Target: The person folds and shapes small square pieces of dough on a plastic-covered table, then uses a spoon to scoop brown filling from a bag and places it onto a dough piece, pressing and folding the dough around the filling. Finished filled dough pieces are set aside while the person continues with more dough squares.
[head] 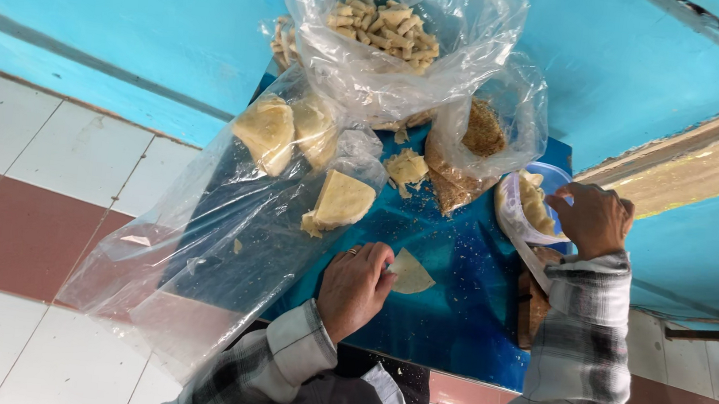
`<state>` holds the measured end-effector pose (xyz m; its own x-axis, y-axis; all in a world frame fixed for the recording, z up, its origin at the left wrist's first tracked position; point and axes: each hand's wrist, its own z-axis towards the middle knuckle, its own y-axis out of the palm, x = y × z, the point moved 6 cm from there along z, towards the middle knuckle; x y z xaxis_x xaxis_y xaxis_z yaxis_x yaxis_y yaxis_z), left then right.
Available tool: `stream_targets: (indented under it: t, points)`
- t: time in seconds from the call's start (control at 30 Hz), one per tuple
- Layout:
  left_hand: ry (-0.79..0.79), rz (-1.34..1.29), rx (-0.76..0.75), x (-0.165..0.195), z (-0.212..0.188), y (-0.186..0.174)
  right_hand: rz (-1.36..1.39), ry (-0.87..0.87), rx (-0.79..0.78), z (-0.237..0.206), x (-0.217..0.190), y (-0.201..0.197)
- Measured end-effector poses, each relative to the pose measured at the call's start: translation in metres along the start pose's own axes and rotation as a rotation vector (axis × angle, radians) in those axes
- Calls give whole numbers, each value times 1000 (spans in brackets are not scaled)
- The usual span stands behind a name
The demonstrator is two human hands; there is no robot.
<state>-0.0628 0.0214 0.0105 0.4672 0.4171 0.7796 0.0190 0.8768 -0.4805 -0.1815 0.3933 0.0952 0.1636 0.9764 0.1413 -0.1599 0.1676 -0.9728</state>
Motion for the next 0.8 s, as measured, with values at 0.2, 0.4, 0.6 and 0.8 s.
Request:
stream_targets:
  t: [0.2,0.4,0.6,0.8]
  points:
    - [37,124,32,5,1,0,-89,129,-32,17,16,18]
    - [32,156,18,5,2,-1,-6,33,58,49,-23,16]
    - [69,76,61,9,5,-10,77,-59,229,43,-36,15]
    - [15,77,-9,5,6,-2,519,-49,760,14,20,-43]
